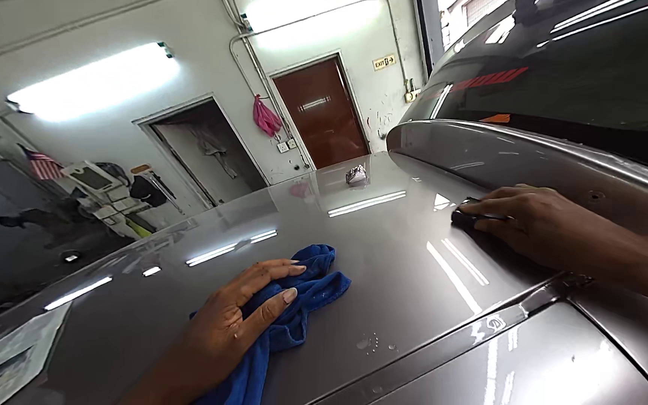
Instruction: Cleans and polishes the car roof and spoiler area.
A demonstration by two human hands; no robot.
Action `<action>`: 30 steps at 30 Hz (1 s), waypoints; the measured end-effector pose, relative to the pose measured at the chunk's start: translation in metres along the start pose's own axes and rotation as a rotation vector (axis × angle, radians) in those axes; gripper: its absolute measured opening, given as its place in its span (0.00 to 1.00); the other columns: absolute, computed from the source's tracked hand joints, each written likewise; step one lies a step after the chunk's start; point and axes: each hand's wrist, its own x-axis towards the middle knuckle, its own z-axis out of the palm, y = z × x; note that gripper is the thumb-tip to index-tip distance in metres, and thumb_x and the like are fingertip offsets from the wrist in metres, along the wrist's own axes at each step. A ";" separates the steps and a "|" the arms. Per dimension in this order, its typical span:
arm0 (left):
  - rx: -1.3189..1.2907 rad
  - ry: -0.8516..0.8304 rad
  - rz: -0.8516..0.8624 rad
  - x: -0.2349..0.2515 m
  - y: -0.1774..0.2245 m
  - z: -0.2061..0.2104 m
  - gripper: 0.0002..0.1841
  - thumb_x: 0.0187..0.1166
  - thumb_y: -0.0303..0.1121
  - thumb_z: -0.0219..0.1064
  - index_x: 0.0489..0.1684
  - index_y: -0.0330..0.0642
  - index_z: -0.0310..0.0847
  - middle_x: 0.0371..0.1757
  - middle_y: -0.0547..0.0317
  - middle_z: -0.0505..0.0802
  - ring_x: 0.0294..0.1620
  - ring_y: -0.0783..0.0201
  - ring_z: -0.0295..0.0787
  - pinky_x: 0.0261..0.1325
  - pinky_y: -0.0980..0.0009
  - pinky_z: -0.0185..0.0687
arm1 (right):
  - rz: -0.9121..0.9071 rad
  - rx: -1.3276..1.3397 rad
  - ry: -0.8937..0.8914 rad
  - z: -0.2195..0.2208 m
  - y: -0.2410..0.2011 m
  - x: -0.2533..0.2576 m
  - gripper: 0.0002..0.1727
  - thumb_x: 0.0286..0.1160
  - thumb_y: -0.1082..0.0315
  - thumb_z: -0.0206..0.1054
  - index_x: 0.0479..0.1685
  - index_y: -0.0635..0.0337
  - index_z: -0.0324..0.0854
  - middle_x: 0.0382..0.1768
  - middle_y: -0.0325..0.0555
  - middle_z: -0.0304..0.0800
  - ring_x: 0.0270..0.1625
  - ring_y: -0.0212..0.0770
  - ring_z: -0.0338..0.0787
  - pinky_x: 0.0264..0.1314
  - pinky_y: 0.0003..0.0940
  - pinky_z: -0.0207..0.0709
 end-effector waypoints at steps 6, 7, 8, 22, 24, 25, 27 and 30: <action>0.013 0.023 0.023 -0.006 0.003 -0.002 0.23 0.86 0.59 0.54 0.67 0.64 0.87 0.71 0.76 0.89 0.75 0.68 0.83 0.77 0.61 0.81 | -0.025 0.007 -0.011 -0.015 -0.015 -0.013 0.19 0.82 0.56 0.60 0.66 0.39 0.90 0.55 0.34 0.93 0.60 0.40 0.89 0.62 0.48 0.82; 0.012 0.023 0.006 -0.004 0.003 -0.002 0.23 0.86 0.60 0.55 0.67 0.65 0.87 0.70 0.77 0.89 0.74 0.69 0.84 0.76 0.63 0.82 | -0.038 -0.013 0.015 -0.016 -0.016 -0.018 0.21 0.80 0.53 0.58 0.66 0.37 0.90 0.55 0.30 0.93 0.59 0.37 0.89 0.60 0.44 0.83; 0.006 0.016 -0.012 -0.003 0.003 -0.002 0.22 0.85 0.60 0.56 0.66 0.65 0.87 0.69 0.78 0.89 0.73 0.70 0.84 0.75 0.64 0.83 | -0.045 -0.021 0.033 -0.014 -0.016 -0.018 0.21 0.80 0.53 0.58 0.66 0.37 0.90 0.55 0.29 0.93 0.58 0.35 0.89 0.60 0.43 0.83; -0.007 0.020 0.033 -0.002 -0.002 -0.001 0.22 0.87 0.58 0.55 0.67 0.65 0.87 0.71 0.73 0.89 0.75 0.68 0.83 0.78 0.62 0.80 | 0.025 -0.002 0.043 0.005 -0.005 0.002 0.18 0.83 0.57 0.61 0.64 0.41 0.92 0.56 0.35 0.94 0.60 0.42 0.89 0.62 0.47 0.82; -0.013 0.027 0.059 -0.003 -0.002 -0.001 0.22 0.88 0.57 0.55 0.68 0.62 0.87 0.72 0.69 0.89 0.76 0.66 0.83 0.79 0.61 0.79 | 0.060 0.018 -0.005 0.003 -0.004 0.012 0.16 0.83 0.60 0.65 0.65 0.43 0.91 0.56 0.37 0.94 0.61 0.44 0.89 0.65 0.49 0.80; -0.006 0.027 0.069 -0.003 -0.001 -0.001 0.22 0.88 0.56 0.55 0.69 0.62 0.87 0.73 0.69 0.89 0.76 0.66 0.82 0.80 0.61 0.78 | 0.058 0.017 -0.010 0.000 -0.006 0.009 0.17 0.83 0.60 0.65 0.65 0.41 0.91 0.56 0.37 0.94 0.62 0.44 0.88 0.65 0.48 0.80; -0.009 0.028 0.074 -0.002 -0.001 0.000 0.22 0.88 0.56 0.56 0.69 0.63 0.87 0.73 0.69 0.89 0.76 0.66 0.82 0.80 0.61 0.78 | 0.037 -0.008 0.001 -0.007 -0.014 -0.010 0.19 0.82 0.55 0.62 0.67 0.37 0.90 0.57 0.33 0.93 0.61 0.40 0.88 0.62 0.44 0.82; -0.020 0.024 0.034 -0.001 -0.004 0.001 0.21 0.86 0.58 0.56 0.67 0.65 0.88 0.71 0.72 0.90 0.75 0.66 0.84 0.78 0.61 0.80 | 0.003 -0.011 0.032 -0.005 -0.013 -0.013 0.20 0.81 0.53 0.60 0.66 0.35 0.91 0.57 0.30 0.93 0.60 0.37 0.89 0.59 0.43 0.84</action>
